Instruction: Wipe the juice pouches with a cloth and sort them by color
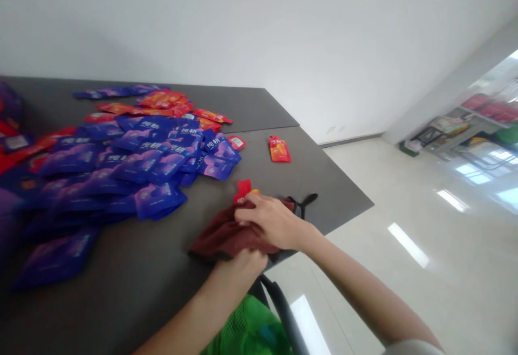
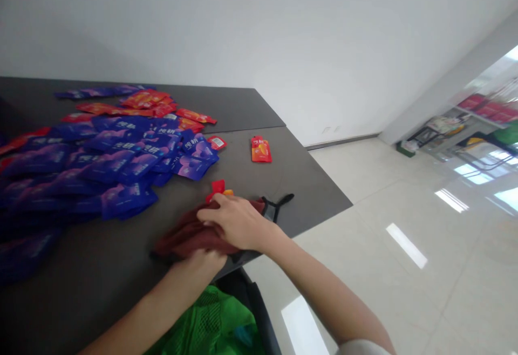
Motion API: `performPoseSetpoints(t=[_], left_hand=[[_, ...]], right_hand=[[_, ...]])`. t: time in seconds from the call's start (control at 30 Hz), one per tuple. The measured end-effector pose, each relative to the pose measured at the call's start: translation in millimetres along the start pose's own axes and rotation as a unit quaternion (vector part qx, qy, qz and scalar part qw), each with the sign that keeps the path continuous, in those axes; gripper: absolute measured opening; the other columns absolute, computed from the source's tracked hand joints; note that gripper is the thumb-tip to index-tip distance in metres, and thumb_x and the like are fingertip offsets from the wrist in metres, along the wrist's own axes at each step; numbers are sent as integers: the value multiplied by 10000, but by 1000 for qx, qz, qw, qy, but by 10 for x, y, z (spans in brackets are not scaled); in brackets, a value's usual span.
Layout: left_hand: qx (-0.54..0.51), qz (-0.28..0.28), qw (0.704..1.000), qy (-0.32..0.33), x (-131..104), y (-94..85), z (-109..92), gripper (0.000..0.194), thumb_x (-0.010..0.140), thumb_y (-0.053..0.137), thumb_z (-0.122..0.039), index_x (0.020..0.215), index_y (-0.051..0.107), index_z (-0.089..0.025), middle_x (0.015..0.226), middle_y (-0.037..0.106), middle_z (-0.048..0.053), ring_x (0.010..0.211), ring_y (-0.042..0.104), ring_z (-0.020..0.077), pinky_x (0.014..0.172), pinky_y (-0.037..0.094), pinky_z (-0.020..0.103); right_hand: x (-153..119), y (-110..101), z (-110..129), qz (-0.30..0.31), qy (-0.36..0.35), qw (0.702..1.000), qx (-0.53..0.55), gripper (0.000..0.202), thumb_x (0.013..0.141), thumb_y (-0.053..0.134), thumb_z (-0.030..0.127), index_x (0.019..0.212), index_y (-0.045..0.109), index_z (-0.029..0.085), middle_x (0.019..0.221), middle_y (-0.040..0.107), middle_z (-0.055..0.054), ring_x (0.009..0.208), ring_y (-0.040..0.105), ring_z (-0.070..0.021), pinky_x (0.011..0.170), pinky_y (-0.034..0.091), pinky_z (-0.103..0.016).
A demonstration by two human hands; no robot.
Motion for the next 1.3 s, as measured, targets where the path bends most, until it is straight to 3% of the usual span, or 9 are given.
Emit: performPoseSetpoints(t=[0.27,0.43,0.6,0.77,0.87,0.93,1.03,1.1,1.3], left_hand=[[90,38,995,6,39,-45,17,318,812,422,24,1051,612,-63,925,682,189,846,679,237,580,538,264],[88,42,995,-5,40,-18,11,290,796,454,21,1012,625,-72,869,687,170,766,683,237,530,530,268],[75,43,996,24,62,7,-33,219,774,480,19,810,645,-120,706,672,97,631,657,211,492,500,256],[93,-4,994,53,52,-13,26,278,769,481,23,997,625,-47,851,693,173,756,675,247,513,507,270],[-26,-41,999,15,39,-34,128,210,774,519,-15,908,638,-125,768,699,78,688,671,222,521,508,279],[-166,-132,974,-75,24,-52,212,109,804,545,-92,809,618,-173,693,685,12,609,657,173,549,509,257],[-377,-276,853,-233,-70,-23,319,85,868,524,-267,830,546,-195,735,693,-1,649,672,140,584,518,217],[-430,-296,804,-286,-194,47,347,158,874,517,-353,917,480,-205,832,697,27,750,686,163,615,541,239],[-21,-313,928,-198,-586,110,311,371,778,661,-288,1086,485,-177,1179,580,154,1174,513,333,964,413,554]], right_hand=[[419,247,-718,2,154,981,-114,331,954,315,299,1177,551,237,970,515,-74,731,524,-155,629,348,-255],[226,-77,-480,-128,120,983,-53,264,960,341,318,994,578,207,996,508,-59,840,508,-156,715,366,-253],[103,99,-198,15,-28,999,-43,286,952,354,393,960,599,247,893,489,-38,717,465,-142,655,342,-259],[402,335,-618,11,56,993,-106,291,956,332,316,1137,556,277,947,493,-53,696,481,-148,633,335,-263],[468,268,-841,-50,120,984,-122,281,949,351,304,1123,567,258,953,504,-57,723,499,-160,634,352,-262],[396,129,-895,-147,149,973,-97,259,947,368,328,1045,590,236,964,509,-57,789,515,-169,677,382,-266],[180,-133,-905,-330,177,926,-52,226,940,394,332,969,592,226,978,522,-52,868,524,-179,762,411,-293],[39,-266,-913,-411,188,891,-46,195,928,420,317,959,592,231,965,529,-49,884,525,-186,799,414,-322],[-184,-396,-902,-443,206,871,-53,152,903,466,297,955,598,242,967,535,-44,891,532,-193,839,414,-374]])
Point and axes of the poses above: each hand's wrist, its own x-axis towards the middle knuckle, its own y-axis out of the palm, z = x × y, the point moved 1 cm from there along x, towards the middle knuckle
